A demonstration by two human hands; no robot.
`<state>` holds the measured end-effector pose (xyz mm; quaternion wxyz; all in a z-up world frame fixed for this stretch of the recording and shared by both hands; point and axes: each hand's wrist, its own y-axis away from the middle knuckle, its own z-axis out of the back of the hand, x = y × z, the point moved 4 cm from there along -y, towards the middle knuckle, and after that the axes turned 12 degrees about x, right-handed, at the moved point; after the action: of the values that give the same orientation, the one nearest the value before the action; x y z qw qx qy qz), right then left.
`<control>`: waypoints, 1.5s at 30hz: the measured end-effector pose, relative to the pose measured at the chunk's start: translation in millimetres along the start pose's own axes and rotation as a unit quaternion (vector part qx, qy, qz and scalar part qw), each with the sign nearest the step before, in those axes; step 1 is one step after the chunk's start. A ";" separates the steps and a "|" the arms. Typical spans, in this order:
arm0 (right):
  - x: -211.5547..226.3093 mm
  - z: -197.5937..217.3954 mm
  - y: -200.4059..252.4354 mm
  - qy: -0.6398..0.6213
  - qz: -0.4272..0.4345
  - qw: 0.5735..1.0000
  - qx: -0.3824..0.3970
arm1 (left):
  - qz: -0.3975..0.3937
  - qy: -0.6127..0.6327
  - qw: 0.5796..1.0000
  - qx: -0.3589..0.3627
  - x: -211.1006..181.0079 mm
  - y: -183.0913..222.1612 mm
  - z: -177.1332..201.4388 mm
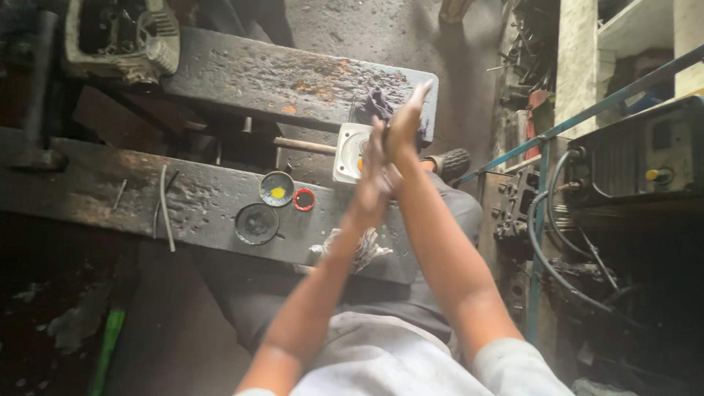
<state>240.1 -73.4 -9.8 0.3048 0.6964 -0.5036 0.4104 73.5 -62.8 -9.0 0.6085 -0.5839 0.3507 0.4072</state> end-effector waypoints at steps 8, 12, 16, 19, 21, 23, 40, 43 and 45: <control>-43.5 -13.3 102.2 0.108 -0.031 0.990 0.089 | 0.014 0.404 0.914 0.036 56.8 -104.4 57.1; -1.3 -4.4 22.3 -0.001 -0.033 0.998 0.049 | 0.051 0.293 0.954 -0.030 40.5 -33.7 17.6; 8.2 -2.5 -15.0 0.012 0.012 0.999 0.035 | 0.000 -0.180 0.981 -0.070 -2.2 1.5 -15.6; -43.2 0.1 64.7 0.041 -0.004 0.995 0.087 | 0.055 0.341 0.937 -0.048 34.4 -74.2 49.5; -76.5 -0.3 96.3 0.078 0.001 0.994 0.080 | 0.073 0.382 0.921 -0.020 43.5 -99.5 58.3; -97.0 11.9 80.8 -0.082 -0.002 0.993 0.091 | 0.075 0.311 0.947 0.026 45.8 -95.6 49.8; 21.3 -24.6 53.6 0.045 -0.060 0.901 0.428 | 0.099 0.085 0.905 -0.406 -5.9 74.8 92.7; 13.3 -8.7 42.9 0.030 0.027 0.971 0.234 | 0.088 0.098 0.903 -0.409 -7.3 73.2 96.3; 6.5 -2.7 46.5 -0.014 0.056 0.974 0.217 | 0.088 0.093 0.900 -0.417 -7.2 70.4 97.4</control>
<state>196.2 -88.4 -2.3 0.1159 0.7226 -0.4447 0.5164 2.0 32.6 -25.3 0.2352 -0.7865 0.2535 0.5117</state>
